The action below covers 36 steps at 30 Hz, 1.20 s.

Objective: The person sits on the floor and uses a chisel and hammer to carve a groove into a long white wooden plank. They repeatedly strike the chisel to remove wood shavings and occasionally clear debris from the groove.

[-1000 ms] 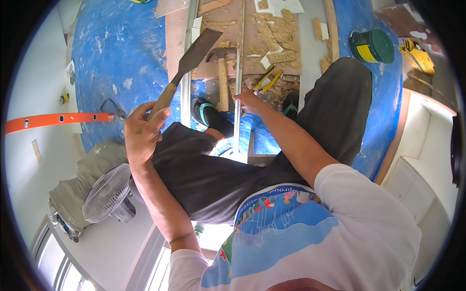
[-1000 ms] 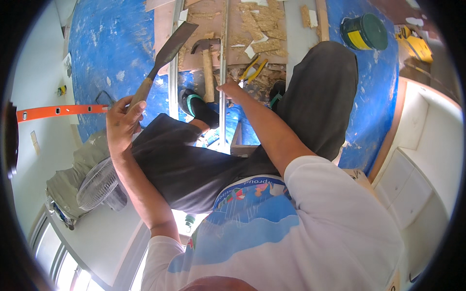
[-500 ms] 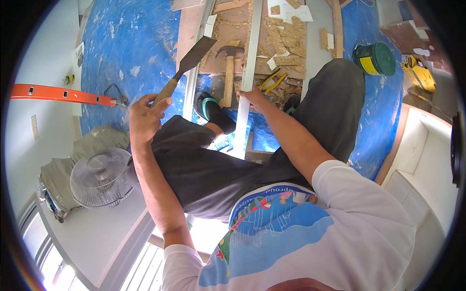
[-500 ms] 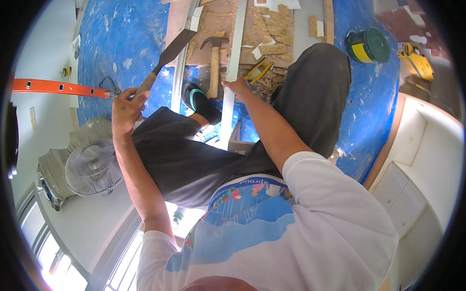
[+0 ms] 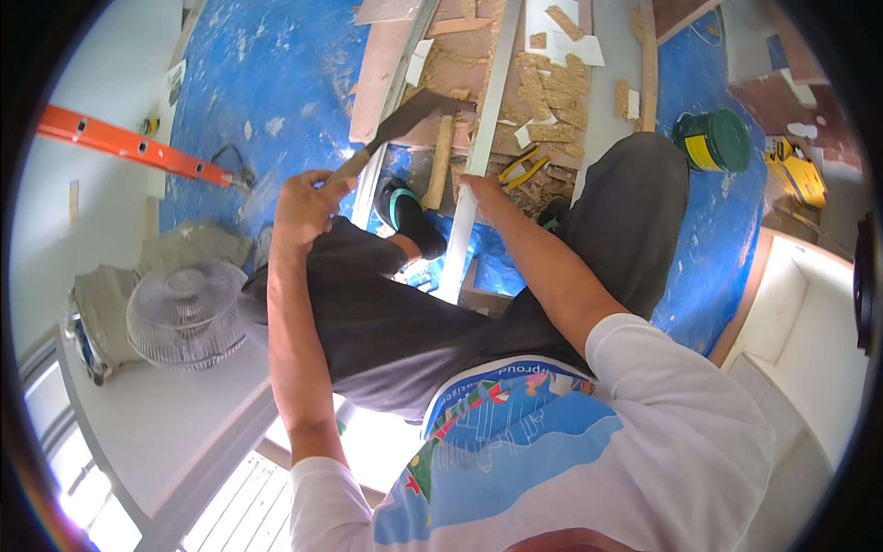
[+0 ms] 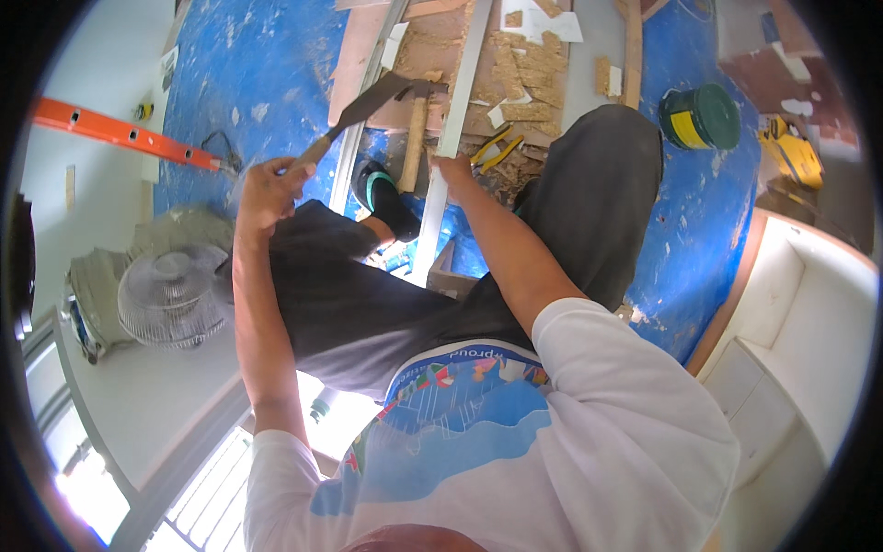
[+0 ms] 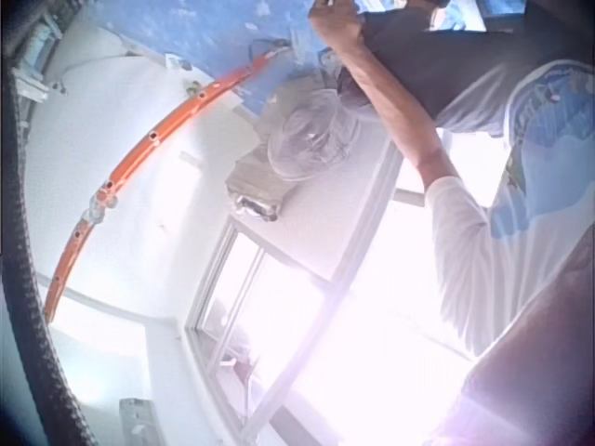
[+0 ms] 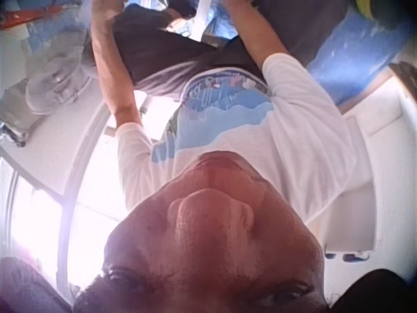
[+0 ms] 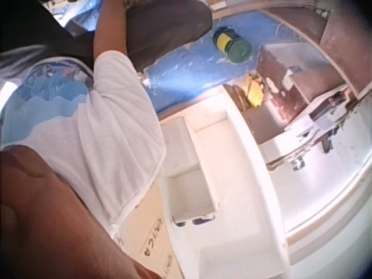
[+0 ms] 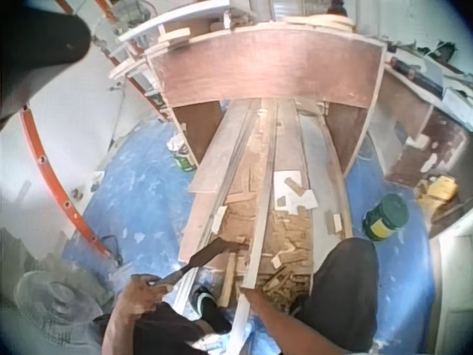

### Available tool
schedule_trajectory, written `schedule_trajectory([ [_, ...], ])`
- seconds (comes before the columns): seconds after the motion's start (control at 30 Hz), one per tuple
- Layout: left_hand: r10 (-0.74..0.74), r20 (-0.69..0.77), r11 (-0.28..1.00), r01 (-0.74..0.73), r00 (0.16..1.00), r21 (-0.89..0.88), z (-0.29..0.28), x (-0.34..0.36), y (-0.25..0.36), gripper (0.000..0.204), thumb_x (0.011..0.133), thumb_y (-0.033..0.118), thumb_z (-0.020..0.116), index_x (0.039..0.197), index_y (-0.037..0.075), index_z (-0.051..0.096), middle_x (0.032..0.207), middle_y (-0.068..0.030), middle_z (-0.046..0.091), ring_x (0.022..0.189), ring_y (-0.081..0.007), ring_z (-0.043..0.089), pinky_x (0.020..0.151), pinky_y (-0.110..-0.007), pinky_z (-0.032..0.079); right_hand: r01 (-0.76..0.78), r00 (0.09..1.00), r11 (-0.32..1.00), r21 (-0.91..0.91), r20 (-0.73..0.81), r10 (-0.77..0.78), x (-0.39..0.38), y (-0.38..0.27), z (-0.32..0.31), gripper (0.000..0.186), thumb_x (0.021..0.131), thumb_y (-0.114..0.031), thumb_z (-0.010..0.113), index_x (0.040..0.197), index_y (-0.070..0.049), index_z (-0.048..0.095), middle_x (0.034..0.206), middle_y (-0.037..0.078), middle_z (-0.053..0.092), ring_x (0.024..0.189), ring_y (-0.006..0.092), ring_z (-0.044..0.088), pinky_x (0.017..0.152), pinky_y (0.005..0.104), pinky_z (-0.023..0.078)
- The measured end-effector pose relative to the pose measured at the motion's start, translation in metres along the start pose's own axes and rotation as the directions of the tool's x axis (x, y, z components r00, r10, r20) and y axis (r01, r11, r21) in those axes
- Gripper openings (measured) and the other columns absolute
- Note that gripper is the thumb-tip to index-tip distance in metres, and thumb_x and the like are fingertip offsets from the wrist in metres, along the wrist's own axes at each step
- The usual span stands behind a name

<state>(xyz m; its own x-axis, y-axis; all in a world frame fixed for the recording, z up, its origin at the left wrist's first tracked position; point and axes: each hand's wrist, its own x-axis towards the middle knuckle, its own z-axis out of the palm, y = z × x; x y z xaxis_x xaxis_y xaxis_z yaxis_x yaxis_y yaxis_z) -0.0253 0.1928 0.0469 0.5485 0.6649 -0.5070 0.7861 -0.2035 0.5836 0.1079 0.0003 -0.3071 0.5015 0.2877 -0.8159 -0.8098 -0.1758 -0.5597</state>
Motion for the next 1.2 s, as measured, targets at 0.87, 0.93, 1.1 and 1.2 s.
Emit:
schedule_trajectory([
  [0.87, -0.014, -0.126, 0.639, -0.088, 0.992, -0.764, -0.030, -0.052, -0.102, 0.047, 0.096, 0.037, 0.073, 0.117, -0.004, 0.063, 0.076, -0.0076, 0.061, 0.053, -0.0137, 0.054, 0.046, -0.027, 0.042, 0.219, 0.956, 0.953, 0.208, 0.151, -0.253, -0.095, -0.203, 0.038, 0.059, 0.098, -0.042, 0.069, 0.140, -0.002, 0.054, 0.135, 0.017, 0.063, 0.120, 0.0341, 0.063, 0.103, 0.0525, 0.052],
  [0.93, 0.079, -0.110, 0.624, -0.136, 0.991, -0.769, -0.029, -0.077, -0.069, 0.046, 0.097, 0.036, 0.072, 0.117, -0.005, 0.062, 0.075, -0.0077, 0.061, 0.053, -0.0132, 0.054, 0.046, -0.026, 0.042, 0.188, 0.975, 0.956, 0.225, 0.077, -0.209, -0.147, -0.227, 0.046, 0.060, 0.102, -0.047, 0.062, 0.140, -0.002, 0.054, 0.136, 0.017, 0.063, 0.121, 0.0355, 0.062, 0.104, 0.0546, 0.051],
  [1.1, 0.264, -0.161, 0.736, -0.306, 0.951, -0.603, -0.053, -0.140, -0.019, 0.045, 0.096, 0.029, 0.073, 0.119, -0.008, 0.063, 0.075, -0.0072, 0.062, 0.053, -0.0114, 0.055, 0.047, -0.023, 0.043, 0.156, 0.969, 0.961, 0.229, 0.154, -0.194, -0.230, -0.245, 0.030, 0.055, 0.104, -0.047, 0.058, 0.136, -0.002, 0.055, 0.129, 0.018, 0.065, 0.113, 0.0347, 0.065, 0.096, 0.0558, 0.055],
  [1.2, 0.307, -0.172, 0.753, -0.350, 0.936, -0.558, -0.063, -0.180, -0.004, 0.052, 0.092, 0.026, 0.079, 0.125, -0.011, 0.062, 0.076, -0.0066, 0.063, 0.054, -0.0105, 0.056, 0.048, -0.022, 0.044, 0.127, 0.939, 0.952, 0.280, 0.275, -0.206, -0.254, -0.221, 0.030, 0.050, 0.106, -0.045, 0.056, 0.130, -0.001, 0.056, 0.121, 0.017, 0.066, 0.106, 0.0316, 0.068, 0.089, 0.0530, 0.058],
])
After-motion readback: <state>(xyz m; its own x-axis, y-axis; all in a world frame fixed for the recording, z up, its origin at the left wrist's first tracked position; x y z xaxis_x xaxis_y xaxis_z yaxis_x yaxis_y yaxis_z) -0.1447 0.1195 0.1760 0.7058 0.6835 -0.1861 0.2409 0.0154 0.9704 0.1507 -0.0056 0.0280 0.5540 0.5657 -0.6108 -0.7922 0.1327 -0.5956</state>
